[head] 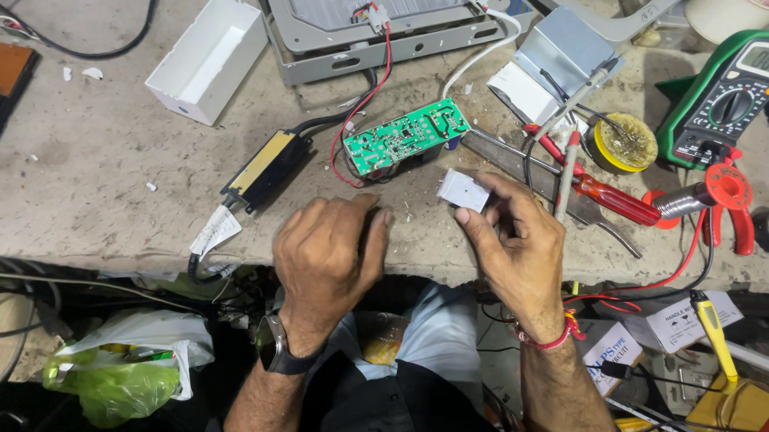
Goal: The person assembles an LED floodlight by placing a driver into a white housing, connecting wires, and installing the assembly into the main fixture. They then secure the cover and inspect the finished unit.
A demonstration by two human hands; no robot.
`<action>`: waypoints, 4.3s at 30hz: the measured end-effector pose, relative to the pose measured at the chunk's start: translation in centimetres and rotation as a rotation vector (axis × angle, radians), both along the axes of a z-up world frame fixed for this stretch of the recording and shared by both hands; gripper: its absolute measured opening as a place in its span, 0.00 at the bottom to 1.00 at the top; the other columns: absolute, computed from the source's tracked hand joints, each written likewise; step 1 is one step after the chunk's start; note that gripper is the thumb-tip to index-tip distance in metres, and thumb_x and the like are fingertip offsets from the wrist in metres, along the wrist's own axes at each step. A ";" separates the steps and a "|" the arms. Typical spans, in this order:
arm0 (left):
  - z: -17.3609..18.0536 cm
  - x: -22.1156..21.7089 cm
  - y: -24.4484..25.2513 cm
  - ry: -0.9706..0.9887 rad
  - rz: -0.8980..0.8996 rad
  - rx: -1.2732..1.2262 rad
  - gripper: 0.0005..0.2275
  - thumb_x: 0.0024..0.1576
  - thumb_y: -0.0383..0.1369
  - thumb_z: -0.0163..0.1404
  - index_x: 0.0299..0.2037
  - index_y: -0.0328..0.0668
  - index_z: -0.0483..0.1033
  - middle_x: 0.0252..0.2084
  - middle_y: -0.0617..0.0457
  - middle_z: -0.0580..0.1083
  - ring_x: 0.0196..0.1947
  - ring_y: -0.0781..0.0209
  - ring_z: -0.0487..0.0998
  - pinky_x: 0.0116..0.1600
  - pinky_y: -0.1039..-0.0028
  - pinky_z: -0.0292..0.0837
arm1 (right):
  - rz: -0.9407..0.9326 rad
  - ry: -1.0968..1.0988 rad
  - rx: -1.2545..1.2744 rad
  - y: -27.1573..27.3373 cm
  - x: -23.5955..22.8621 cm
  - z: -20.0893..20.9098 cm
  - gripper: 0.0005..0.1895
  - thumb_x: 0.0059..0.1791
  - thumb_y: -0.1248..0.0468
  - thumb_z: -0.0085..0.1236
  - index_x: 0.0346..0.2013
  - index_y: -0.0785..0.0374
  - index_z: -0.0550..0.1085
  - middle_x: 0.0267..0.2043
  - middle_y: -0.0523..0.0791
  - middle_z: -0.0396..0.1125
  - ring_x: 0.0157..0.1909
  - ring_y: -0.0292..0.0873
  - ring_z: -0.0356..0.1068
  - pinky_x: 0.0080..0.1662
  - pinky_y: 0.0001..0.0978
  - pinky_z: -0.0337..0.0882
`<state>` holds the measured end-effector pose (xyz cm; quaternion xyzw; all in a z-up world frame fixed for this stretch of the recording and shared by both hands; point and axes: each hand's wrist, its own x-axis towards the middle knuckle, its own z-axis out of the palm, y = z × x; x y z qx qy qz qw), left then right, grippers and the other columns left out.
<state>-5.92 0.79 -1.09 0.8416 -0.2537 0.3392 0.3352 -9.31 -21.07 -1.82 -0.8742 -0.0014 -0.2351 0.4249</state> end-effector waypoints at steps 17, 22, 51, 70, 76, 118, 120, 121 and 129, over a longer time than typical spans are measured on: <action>0.7 0.9 -4.2 0.287 -0.265 -0.046 0.13 0.59 0.32 0.54 0.52 0.36 0.75 0.44 0.46 0.77 0.44 0.46 0.78 0.43 0.59 0.73 | 0.087 0.012 0.013 -0.7 0.0 -0.2 0.16 0.49 0.68 0.68 0.51 0.65 0.79 0.38 0.43 0.75 0.35 0.31 0.70 0.39 0.24 0.71; 0.3 0.9 -3.8 0.269 -0.276 -0.030 0.11 0.60 0.32 0.54 0.50 0.38 0.77 0.42 0.48 0.77 0.42 0.47 0.78 0.42 0.60 0.73 | 0.082 0.052 0.027 -0.5 0.0 0.1 0.14 0.52 0.66 0.64 0.51 0.65 0.79 0.39 0.45 0.76 0.37 0.34 0.71 0.41 0.26 0.71; 0.3 0.2 -4.4 0.204 -0.276 -0.133 0.05 0.61 0.28 0.54 0.42 0.35 0.77 0.38 0.48 0.75 0.39 0.48 0.79 0.42 0.60 0.74 | 0.183 -0.114 -0.189 0.0 0.0 0.7 0.07 0.55 0.64 0.63 0.46 0.64 0.78 0.38 0.47 0.74 0.40 0.43 0.73 0.46 0.35 0.71; 0.2 0.6 -3.1 0.380 -0.442 -0.107 0.16 0.57 0.36 0.59 0.52 0.37 0.76 0.42 0.47 0.77 0.44 0.46 0.79 0.45 0.59 0.73 | -0.095 -0.013 0.093 0.0 0.0 -0.8 0.13 0.60 0.60 0.54 0.40 0.69 0.75 0.31 0.45 0.70 0.34 0.32 0.65 0.37 0.28 0.67; 0.0 0.5 -3.5 0.364 -0.415 -0.113 0.17 0.56 0.34 0.59 0.54 0.37 0.75 0.43 0.46 0.77 0.44 0.45 0.79 0.46 0.59 0.74 | 0.183 -0.173 -0.121 -0.2 -0.2 0.9 0.10 0.54 0.67 0.60 0.48 0.69 0.77 0.48 0.51 0.74 0.51 0.47 0.74 0.54 0.34 0.72; 0.5 -0.4 -3.4 0.193 -0.314 -0.310 0.08 0.58 0.28 0.56 0.46 0.35 0.78 0.40 0.45 0.79 0.41 0.47 0.82 0.44 0.63 0.77 | 0.195 0.068 0.016 -0.8 -0.4 0.2 0.19 0.44 0.66 0.68 0.49 0.67 0.79 0.31 0.44 0.73 0.27 0.35 0.67 0.30 0.27 0.67; 0.7 -0.1 -3.4 0.217 -0.320 -0.361 0.09 0.56 0.30 0.56 0.44 0.35 0.78 0.39 0.44 0.80 0.39 0.48 0.83 0.44 0.64 0.78 | 0.277 -0.011 0.013 -1.2 -0.3 0.2 0.22 0.43 0.68 0.68 0.51 0.68 0.78 0.35 0.44 0.74 0.30 0.34 0.69 0.32 0.25 0.69; 0.7 0.0 -3.5 0.283 -0.295 -0.351 0.09 0.55 0.31 0.57 0.43 0.36 0.79 0.36 0.44 0.79 0.36 0.48 0.82 0.41 0.63 0.77 | 0.287 -0.014 0.052 -1.4 -0.4 -0.1 0.22 0.44 0.69 0.67 0.52 0.69 0.76 0.36 0.44 0.74 0.32 0.34 0.70 0.34 0.25 0.71; 0.0 -0.3 -4.1 0.311 -0.274 -0.297 0.08 0.56 0.30 0.56 0.44 0.41 0.82 0.34 0.47 0.80 0.31 0.51 0.81 0.37 0.63 0.75 | 0.290 -0.010 0.154 -2.2 -1.1 -1.6 0.24 0.50 0.73 0.63 0.61 0.72 0.71 0.46 0.49 0.77 0.47 0.36 0.76 0.51 0.28 0.76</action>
